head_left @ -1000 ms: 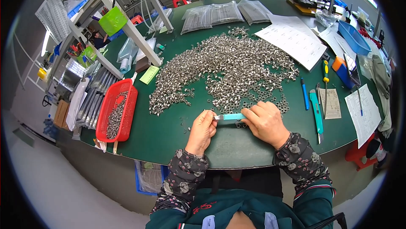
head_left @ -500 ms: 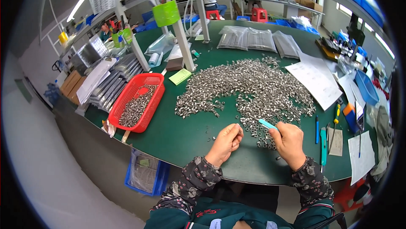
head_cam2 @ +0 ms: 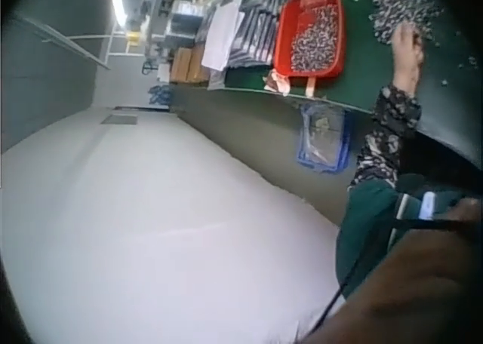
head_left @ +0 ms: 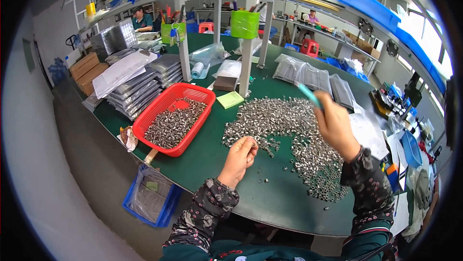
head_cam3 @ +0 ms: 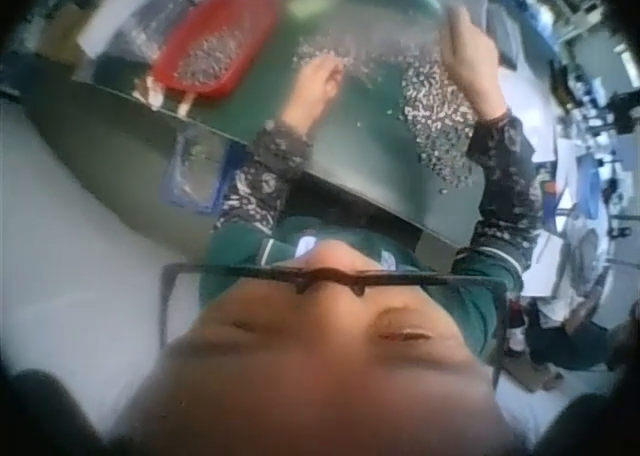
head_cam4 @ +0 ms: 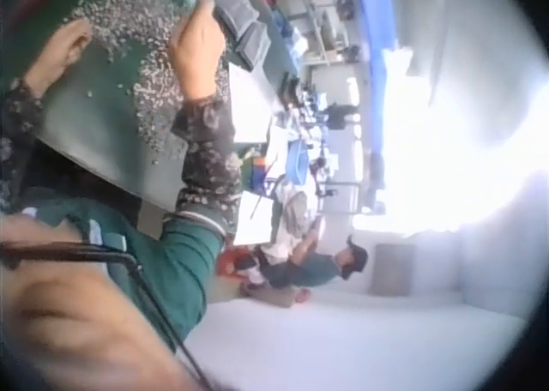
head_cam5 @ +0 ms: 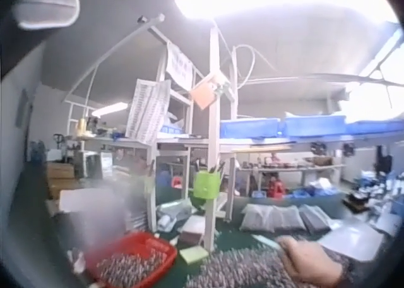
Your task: Picking and sorting through a large pile of small metal hardware components on a workbench using a specialized tool.
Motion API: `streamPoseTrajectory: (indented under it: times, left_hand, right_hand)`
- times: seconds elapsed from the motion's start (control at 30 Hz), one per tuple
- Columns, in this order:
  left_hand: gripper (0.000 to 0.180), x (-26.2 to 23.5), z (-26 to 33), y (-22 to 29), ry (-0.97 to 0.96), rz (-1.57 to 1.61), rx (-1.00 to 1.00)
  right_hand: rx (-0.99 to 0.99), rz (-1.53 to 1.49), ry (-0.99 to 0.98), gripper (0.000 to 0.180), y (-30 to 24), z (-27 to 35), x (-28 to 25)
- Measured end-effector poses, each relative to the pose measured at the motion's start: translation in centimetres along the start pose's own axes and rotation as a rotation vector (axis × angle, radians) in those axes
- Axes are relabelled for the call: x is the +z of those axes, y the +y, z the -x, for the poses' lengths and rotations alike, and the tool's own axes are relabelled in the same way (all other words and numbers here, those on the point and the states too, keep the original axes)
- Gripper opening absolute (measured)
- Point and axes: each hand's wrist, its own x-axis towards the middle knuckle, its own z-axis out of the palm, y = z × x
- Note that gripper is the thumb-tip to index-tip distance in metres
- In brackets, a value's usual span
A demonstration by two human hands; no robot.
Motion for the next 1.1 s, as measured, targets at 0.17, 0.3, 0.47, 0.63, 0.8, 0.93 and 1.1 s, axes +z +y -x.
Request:
streamPoseTrajectory:
  times: [0.17, 0.3, 0.47, 0.63, 0.8, 0.93, 1.1]
  left_hand:
    - [0.027, -1.4, -0.7, -1.5, 0.061, 0.015, -0.043]
    - [0.027, -1.3, 0.0, -1.5, 0.038, 0.015, -0.125]
    - [0.027, -1.3, -0.1, -2.3, -0.014, 0.027, -0.207]
    - [0.028, -1.2, 0.4, -2.4, -0.036, 0.027, -0.277]
    - [0.027, -1.0, 0.6, -2.3, -0.019, 0.078, -0.309]
    - [0.027, -0.8, 0.6, -2.0, 0.02, 0.044, -0.303]
    - [0.021, -2.6, 0.3, -2.4, 0.061, 0.021, -0.239]
  right_hand:
    - [-0.232, 0.198, 0.265, 0.021, 2.2, -12.3, 0.1]
    - [-0.386, 0.461, 0.389, 0.015, 1.5, -20.7, 0.5]
    - [-0.245, 0.768, 0.435, 0.024, 3.0, -27.0, 2.8]
    - [-0.39, 0.663, 0.269, 0.026, 4.5, -30.1, 5.8]
    - [-0.411, 0.078, 0.121, 0.063, 5.0, -30.5, 6.1]
    - [-0.434, 0.041, 0.377, 0.05, 3.2, -26.6, 1.9]
    - [-0.532, 0.15, 0.005, 0.008, -6.7, -6.7, -5.2]
